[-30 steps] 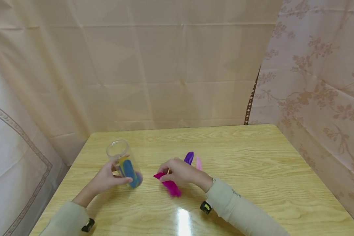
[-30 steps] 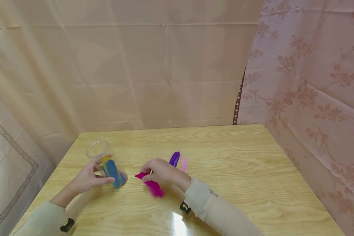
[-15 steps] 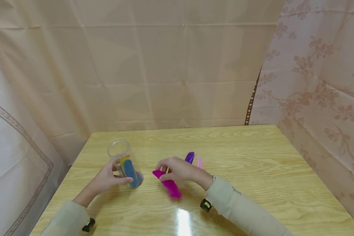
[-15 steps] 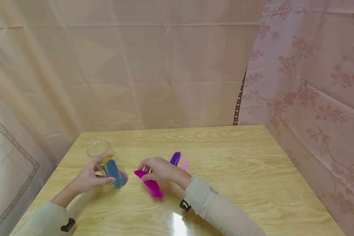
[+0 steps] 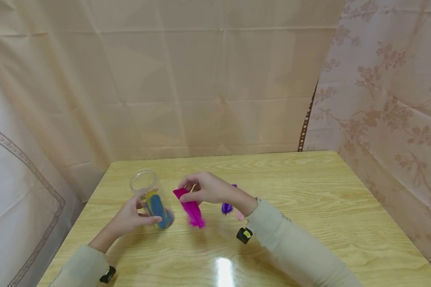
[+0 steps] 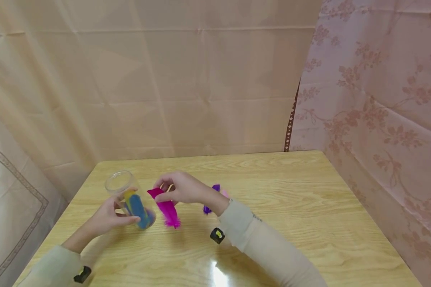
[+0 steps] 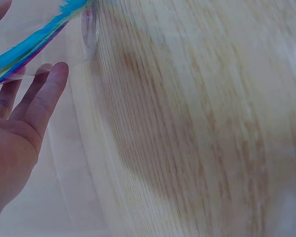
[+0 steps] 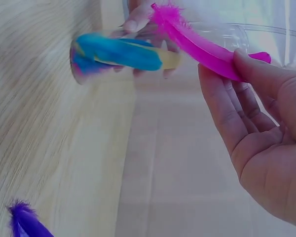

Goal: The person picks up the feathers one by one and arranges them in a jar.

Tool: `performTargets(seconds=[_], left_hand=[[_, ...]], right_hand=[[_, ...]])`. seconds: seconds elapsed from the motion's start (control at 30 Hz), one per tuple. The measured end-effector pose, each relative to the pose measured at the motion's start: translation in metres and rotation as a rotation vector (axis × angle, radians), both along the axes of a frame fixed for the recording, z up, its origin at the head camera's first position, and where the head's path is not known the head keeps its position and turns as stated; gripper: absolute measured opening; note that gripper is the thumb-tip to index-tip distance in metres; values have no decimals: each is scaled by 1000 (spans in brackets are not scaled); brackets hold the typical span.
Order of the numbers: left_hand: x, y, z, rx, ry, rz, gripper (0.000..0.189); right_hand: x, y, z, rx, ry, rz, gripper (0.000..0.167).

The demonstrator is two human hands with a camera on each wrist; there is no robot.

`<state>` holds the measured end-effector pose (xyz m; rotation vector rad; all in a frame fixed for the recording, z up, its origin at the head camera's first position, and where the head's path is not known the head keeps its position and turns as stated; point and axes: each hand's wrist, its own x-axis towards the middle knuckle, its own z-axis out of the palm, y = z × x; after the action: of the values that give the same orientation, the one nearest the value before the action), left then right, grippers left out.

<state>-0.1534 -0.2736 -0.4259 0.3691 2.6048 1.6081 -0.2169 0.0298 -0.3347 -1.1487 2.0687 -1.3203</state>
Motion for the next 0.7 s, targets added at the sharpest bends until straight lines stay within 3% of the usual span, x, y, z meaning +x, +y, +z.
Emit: performTargets(seconds=[0.47,0.7], left_hand=[[2,6,0,14,-1,-6,86],[3,2,3,36,-6,-18,89]], right_hand=[[-13,5,10,-87,-128,-80,27],[-17,-1,24,-138,-123,-76,25]])
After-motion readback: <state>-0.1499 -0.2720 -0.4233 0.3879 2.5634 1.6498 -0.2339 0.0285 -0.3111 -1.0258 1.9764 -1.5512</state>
